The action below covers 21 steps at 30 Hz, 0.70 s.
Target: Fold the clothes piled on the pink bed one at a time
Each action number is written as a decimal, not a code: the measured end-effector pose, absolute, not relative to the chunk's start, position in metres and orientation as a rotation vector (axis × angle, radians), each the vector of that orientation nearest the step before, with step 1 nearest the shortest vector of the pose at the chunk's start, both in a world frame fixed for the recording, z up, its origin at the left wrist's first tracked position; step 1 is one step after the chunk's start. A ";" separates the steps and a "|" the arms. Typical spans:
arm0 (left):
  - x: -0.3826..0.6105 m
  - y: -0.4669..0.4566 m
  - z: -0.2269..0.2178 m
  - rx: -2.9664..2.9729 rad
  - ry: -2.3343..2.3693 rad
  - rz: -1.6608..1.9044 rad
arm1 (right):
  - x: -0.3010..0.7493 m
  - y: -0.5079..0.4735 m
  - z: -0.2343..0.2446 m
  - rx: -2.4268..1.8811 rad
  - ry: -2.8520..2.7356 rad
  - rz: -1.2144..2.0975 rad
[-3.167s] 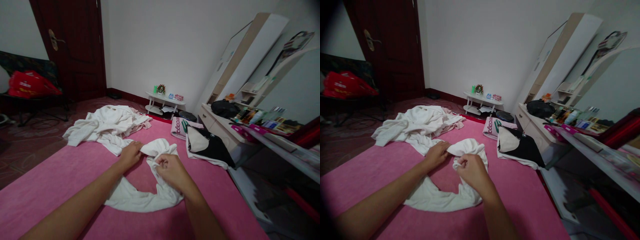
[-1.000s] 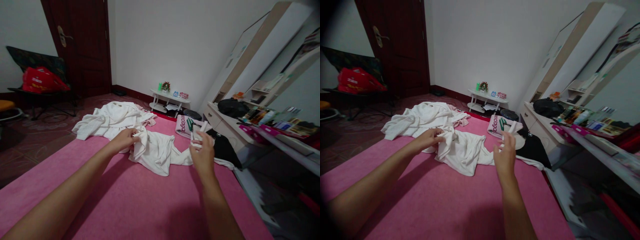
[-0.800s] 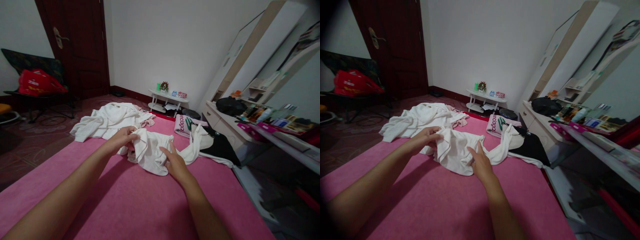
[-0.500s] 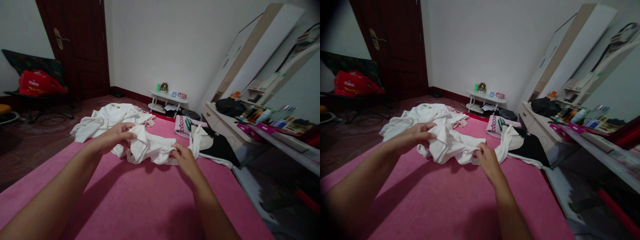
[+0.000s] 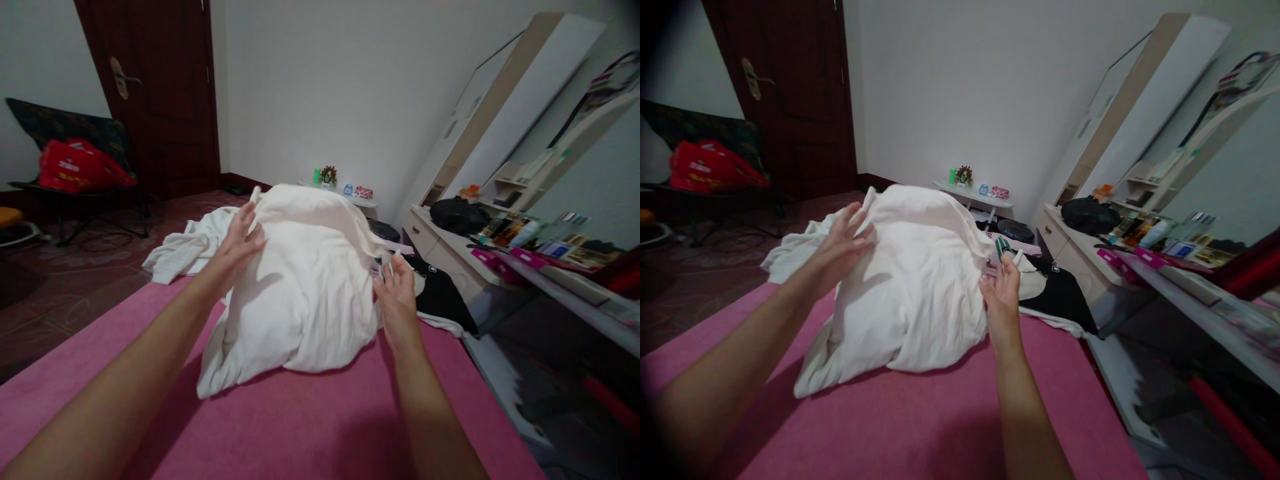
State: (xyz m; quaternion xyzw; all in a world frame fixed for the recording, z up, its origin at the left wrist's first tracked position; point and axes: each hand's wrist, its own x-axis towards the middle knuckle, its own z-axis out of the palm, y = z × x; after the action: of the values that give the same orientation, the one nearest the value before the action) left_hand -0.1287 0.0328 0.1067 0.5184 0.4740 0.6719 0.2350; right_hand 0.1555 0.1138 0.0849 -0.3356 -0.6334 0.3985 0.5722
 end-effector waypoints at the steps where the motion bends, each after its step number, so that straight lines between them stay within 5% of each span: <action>1: -0.128 0.043 0.095 1.512 1.417 1.782 | 0.155 0.124 0.073 -0.843 -1.503 0.866; 14: -0.116 0.060 -0.002 2.159 1.915 0.659 | 0.145 0.131 -0.005 -0.985 -2.446 0.574; 21: -0.115 0.062 -0.012 2.132 1.955 0.677 | 0.142 0.130 -0.015 -1.086 -2.281 0.397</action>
State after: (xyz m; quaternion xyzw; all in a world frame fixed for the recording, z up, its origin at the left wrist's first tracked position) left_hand -0.1149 0.0617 -0.0117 0.7150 0.6557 0.2270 0.0854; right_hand 0.1419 0.1304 -0.0155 -0.4065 -0.8541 0.1487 0.2883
